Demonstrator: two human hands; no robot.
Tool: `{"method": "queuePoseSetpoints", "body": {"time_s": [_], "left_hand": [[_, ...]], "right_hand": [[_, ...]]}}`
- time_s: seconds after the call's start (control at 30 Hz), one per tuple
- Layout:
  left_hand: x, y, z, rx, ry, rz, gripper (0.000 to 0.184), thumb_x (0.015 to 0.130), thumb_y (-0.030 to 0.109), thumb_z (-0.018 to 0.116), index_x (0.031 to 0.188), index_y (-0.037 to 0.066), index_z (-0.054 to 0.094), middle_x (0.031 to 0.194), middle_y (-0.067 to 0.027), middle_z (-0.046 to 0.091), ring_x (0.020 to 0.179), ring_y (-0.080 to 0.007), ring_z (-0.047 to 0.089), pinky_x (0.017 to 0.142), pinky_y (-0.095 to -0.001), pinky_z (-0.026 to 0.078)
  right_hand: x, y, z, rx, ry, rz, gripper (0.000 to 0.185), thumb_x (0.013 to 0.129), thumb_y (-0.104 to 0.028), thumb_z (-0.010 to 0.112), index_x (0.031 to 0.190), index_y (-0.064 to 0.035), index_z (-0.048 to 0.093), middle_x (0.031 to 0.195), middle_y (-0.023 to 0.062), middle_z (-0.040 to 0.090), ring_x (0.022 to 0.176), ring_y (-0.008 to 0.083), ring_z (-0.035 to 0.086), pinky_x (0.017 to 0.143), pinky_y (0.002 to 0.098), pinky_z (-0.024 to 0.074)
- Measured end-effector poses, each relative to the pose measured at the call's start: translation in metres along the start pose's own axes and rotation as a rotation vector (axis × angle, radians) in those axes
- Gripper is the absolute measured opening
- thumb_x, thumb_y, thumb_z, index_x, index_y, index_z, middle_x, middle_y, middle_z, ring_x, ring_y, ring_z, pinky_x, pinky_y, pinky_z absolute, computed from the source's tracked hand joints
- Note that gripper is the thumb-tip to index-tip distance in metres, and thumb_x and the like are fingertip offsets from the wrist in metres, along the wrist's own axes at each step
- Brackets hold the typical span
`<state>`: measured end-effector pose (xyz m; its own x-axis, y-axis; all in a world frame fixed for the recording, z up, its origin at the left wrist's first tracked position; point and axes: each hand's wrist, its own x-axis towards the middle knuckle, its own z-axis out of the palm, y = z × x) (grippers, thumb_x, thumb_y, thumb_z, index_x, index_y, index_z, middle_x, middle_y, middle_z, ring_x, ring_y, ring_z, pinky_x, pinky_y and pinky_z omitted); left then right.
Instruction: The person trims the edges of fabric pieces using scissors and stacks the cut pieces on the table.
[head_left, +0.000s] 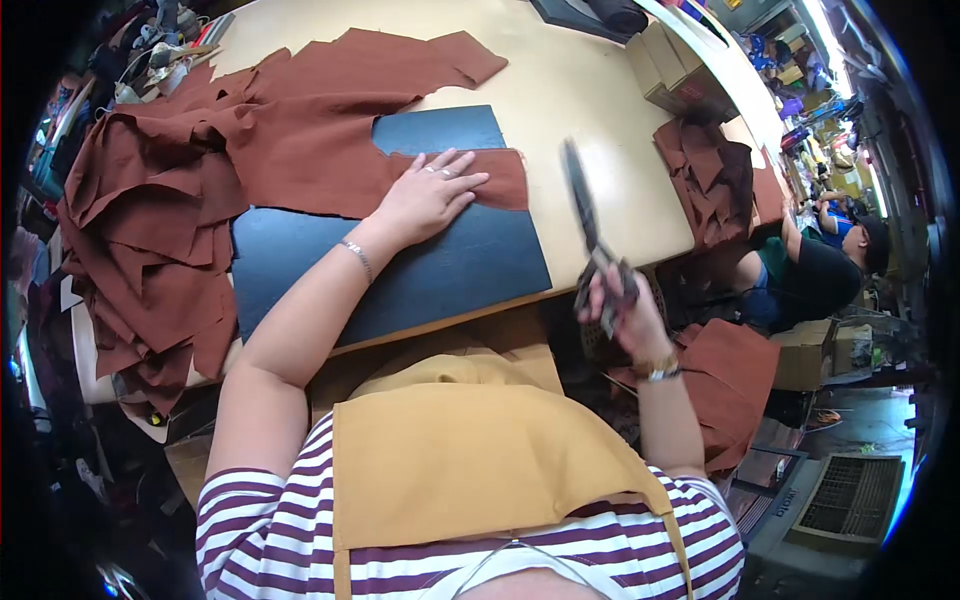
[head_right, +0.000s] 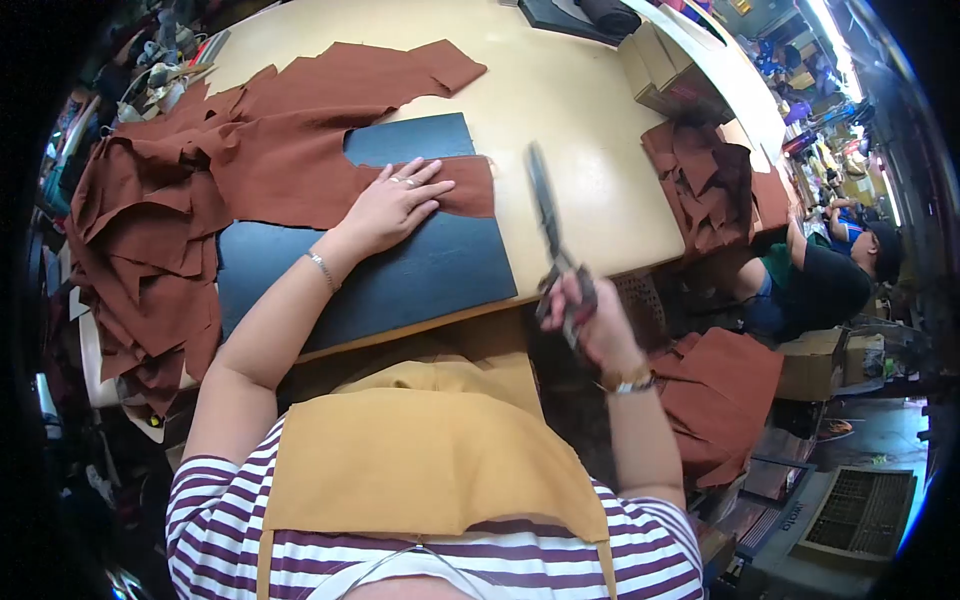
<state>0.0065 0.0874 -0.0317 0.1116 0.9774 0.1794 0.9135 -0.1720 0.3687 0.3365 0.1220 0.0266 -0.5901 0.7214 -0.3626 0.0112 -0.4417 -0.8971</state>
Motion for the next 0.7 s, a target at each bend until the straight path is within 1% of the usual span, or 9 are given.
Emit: {"method": "queuePoseSetpoints", "body": {"time_s": [0.07, 0.17, 0.2, 0.27, 0.3, 0.4, 0.43, 0.6, 0.7], "left_hand": [[-0.005, 0.0, -0.007, -0.032, -0.01, -0.041, 0.038, 0.099, 0.028, 0.04, 0.135, 0.02, 0.049, 0.147, -0.0121, 0.036, 0.138, -0.0321, 0.028, 0.111, -0.0524, 0.022], [-0.017, -0.003, -0.012, -0.152, 0.002, -0.112, 0.039, 0.1, 0.027, 0.037, 0.137, 0.02, 0.047, 0.149, -0.0118, 0.033, 0.139, -0.0322, 0.026, 0.112, -0.0522, 0.019], [-0.023, -0.002, -0.015, -0.147, -0.021, -0.101, 0.039, 0.1, 0.026, 0.036, 0.137, 0.02, 0.046, 0.149, -0.0119, 0.032, 0.14, -0.0326, 0.025, 0.112, -0.0525, 0.018], [-0.035, 0.004, -0.021, -0.138, -0.063, -0.078, 0.04, 0.1, 0.026, 0.035, 0.139, 0.02, 0.044, 0.15, -0.0123, 0.031, 0.14, -0.0335, 0.023, 0.112, -0.053, 0.017], [-0.041, 0.004, -0.022, -0.088, -0.107, -0.036, 0.046, 0.097, 0.038, 0.041, 0.14, 0.021, 0.042, 0.151, -0.0129, 0.028, 0.141, -0.0344, 0.02, 0.113, -0.054, 0.015], [-0.06, 0.016, -0.027, 0.058, -0.106, 0.008, 0.061, 0.09, 0.054, 0.048, 0.141, 0.021, 0.041, 0.152, -0.0134, 0.025, 0.141, -0.034, 0.018, 0.113, -0.0542, 0.013], [-0.061, 0.014, -0.024, 0.053, -0.113, 0.006, 0.074, 0.082, 0.064, 0.052, 0.142, 0.022, 0.04, 0.153, -0.0134, 0.022, 0.142, -0.0334, 0.017, 0.113, -0.054, 0.013], [-0.062, 0.014, -0.026, 0.067, -0.104, 0.024, 0.075, 0.081, 0.064, 0.054, 0.142, 0.022, 0.04, 0.153, -0.0138, 0.023, 0.142, -0.0335, 0.017, 0.113, -0.0541, 0.014], [-0.063, 0.014, -0.025, 0.068, -0.097, 0.026, 0.075, 0.081, 0.063, 0.054, 0.142, 0.022, 0.04, 0.153, -0.0139, 0.023, 0.142, -0.0334, 0.018, 0.113, -0.0541, 0.014]], "right_hand": [[-0.028, 0.026, 0.008, 0.119, -0.069, 0.109, 0.036, 0.09, -0.038, 0.06, 0.085, -0.0026, 0.056, 0.068, 0.0071, 0.059, 0.059, 0.0171, 0.058, 0.062, 0.0337, 0.052], [-0.05, 0.05, 0.014, 0.155, -0.254, 0.244, 0.048, 0.084, -0.05, 0.064, 0.091, -0.0025, 0.057, 0.077, 0.0053, 0.059, 0.069, 0.0162, 0.06, 0.066, 0.0314, 0.052], [-0.054, 0.055, 0.017, 0.177, -0.197, 0.315, 0.047, 0.086, -0.05, 0.063, 0.092, -0.0034, 0.056, 0.08, 0.0047, 0.059, 0.071, 0.0144, 0.059, 0.068, 0.0297, 0.0512], [-0.052, 0.063, 0.023, 0.181, -0.209, 0.271, 0.046, 0.086, -0.05, 0.062, 0.091, -0.004, 0.056, 0.079, 0.0041, 0.059, 0.071, 0.0134, 0.059, 0.068, 0.0291, 0.051], [-0.049, 0.066, 0.025, 0.187, -0.187, 0.257, 0.046, 0.087, -0.049, 0.061, 0.091, -0.0041, 0.056, 0.079, 0.0042, 0.058, 0.07, 0.0132, 0.059, 0.067, 0.029, 0.0509], [-0.039, 0.071, 0.034, 0.198, -0.144, 0.213, 0.044, 0.088, -0.048, 0.06, 0.091, -0.0044, 0.056, 0.078, 0.0041, 0.058, 0.068, 0.0129, 0.059, 0.067, 0.0283, 0.0506], [-0.037, 0.071, 0.036, 0.197, -0.137, 0.204, 0.043, 0.089, -0.048, 0.06, 0.091, -0.0044, 0.056, 0.078, 0.004, 0.058, 0.068, 0.0128, 0.059, 0.066, 0.028, 0.0506], [-0.031, 0.063, 0.046, 0.022, -0.105, 0.147, 0.043, 0.088, -0.047, 0.061, 0.086, -0.0041, 0.056, 0.073, 0.0024, 0.057, 0.063, 0.0122, 0.059, 0.062, 0.0256, 0.0496], [-0.031, 0.059, 0.051, -0.006, -0.058, 0.151, 0.037, 0.09, -0.041, 0.062, 0.085, -0.0045, 0.056, 0.073, 0.0019, 0.057, 0.061, 0.0107, 0.058, 0.06, 0.024, 0.0491]]}}
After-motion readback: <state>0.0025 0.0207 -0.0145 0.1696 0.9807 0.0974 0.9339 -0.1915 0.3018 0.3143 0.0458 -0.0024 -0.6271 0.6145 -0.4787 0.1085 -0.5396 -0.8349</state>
